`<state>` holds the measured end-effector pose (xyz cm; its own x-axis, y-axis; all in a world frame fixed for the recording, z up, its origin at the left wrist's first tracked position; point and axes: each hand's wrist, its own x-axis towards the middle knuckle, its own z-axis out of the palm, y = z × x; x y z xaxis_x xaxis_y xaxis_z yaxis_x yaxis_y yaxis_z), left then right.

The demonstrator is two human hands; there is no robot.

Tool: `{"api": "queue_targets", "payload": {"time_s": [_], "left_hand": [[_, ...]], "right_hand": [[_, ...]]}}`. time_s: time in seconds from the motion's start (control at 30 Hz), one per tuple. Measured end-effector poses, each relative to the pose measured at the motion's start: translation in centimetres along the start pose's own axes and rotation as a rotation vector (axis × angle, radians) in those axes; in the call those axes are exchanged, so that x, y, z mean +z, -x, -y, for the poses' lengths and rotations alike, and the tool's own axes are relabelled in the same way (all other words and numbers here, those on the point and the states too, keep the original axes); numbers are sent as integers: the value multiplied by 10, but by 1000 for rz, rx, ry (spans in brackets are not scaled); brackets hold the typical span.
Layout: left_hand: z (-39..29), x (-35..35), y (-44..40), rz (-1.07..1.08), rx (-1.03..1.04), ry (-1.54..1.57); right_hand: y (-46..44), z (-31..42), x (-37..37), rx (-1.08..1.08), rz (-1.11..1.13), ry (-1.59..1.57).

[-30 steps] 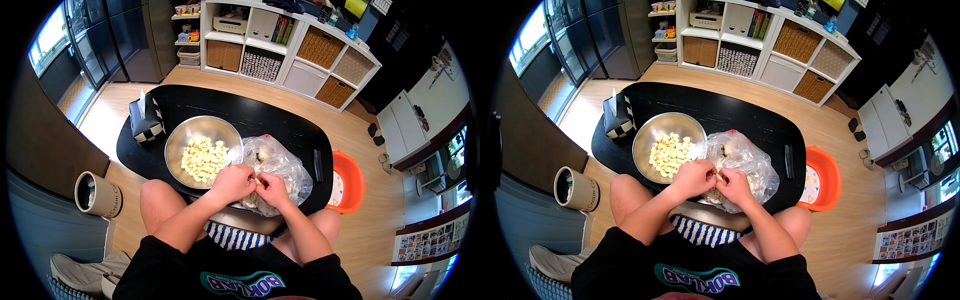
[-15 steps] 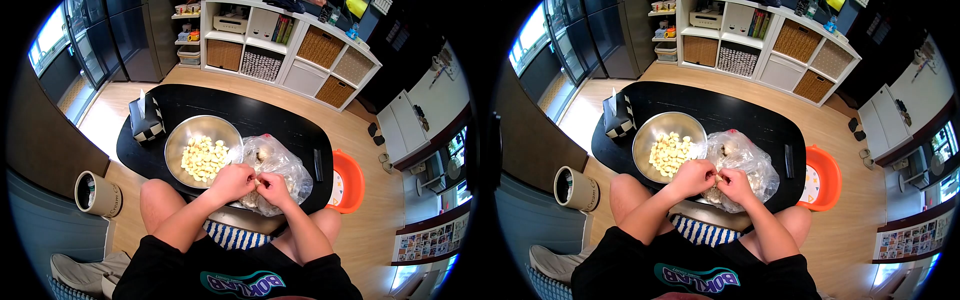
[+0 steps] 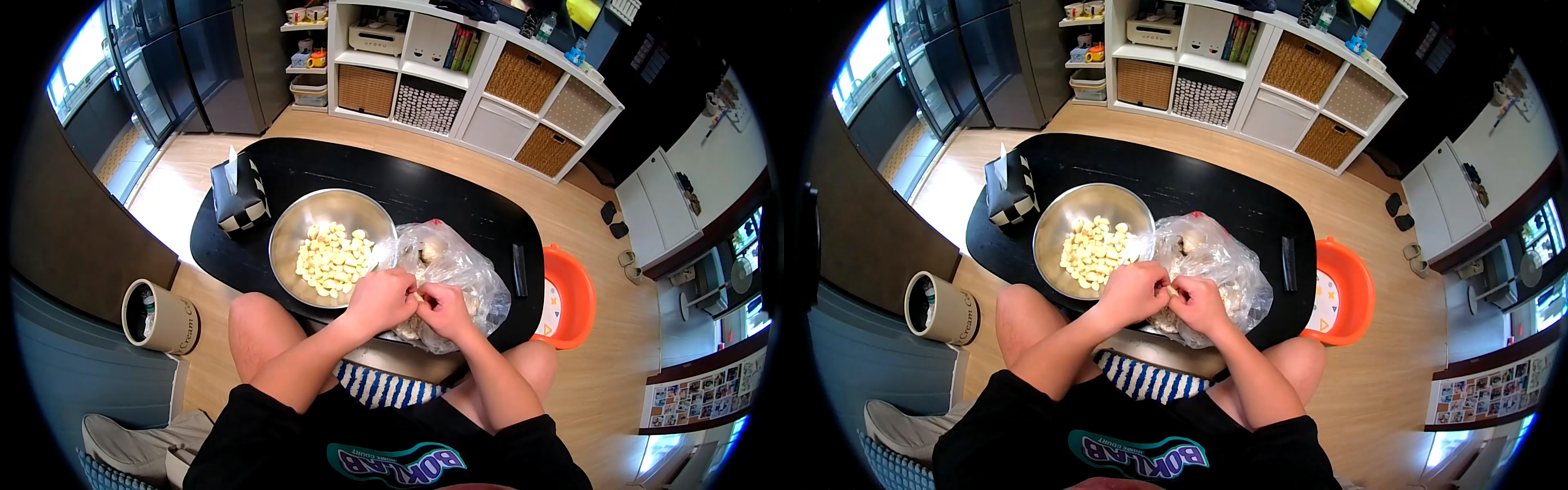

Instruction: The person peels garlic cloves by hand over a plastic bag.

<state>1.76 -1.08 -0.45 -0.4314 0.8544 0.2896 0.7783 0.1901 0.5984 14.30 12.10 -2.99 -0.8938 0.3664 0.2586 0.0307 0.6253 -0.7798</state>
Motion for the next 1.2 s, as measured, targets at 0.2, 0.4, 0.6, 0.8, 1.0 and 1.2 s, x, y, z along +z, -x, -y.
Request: {"api": "queue_targets", "payload": {"time_s": [0.2, 0.4, 0.6, 0.8, 1.0, 1.2], "left_hand": [[0, 2, 1, -41, -6, -24], [-1, 3, 1, -51, -18, -33], [-2, 3, 1, -50, -38, -34], [-1, 5, 1, -45, -53, -38], [0, 7, 2, -48, -53, -37], [2, 10, 2, -59, -57, -27]], "right_hand": [[1, 1, 2, 15, -4, 6], [0, 0, 2, 22, 4, 13], [0, 2, 2, 23, 9, 12], [1, 1, 2, 42, 22, 17], [2, -6, 6, 6, -5, 18], [1, -2, 5, 23, 10, 12]]}}
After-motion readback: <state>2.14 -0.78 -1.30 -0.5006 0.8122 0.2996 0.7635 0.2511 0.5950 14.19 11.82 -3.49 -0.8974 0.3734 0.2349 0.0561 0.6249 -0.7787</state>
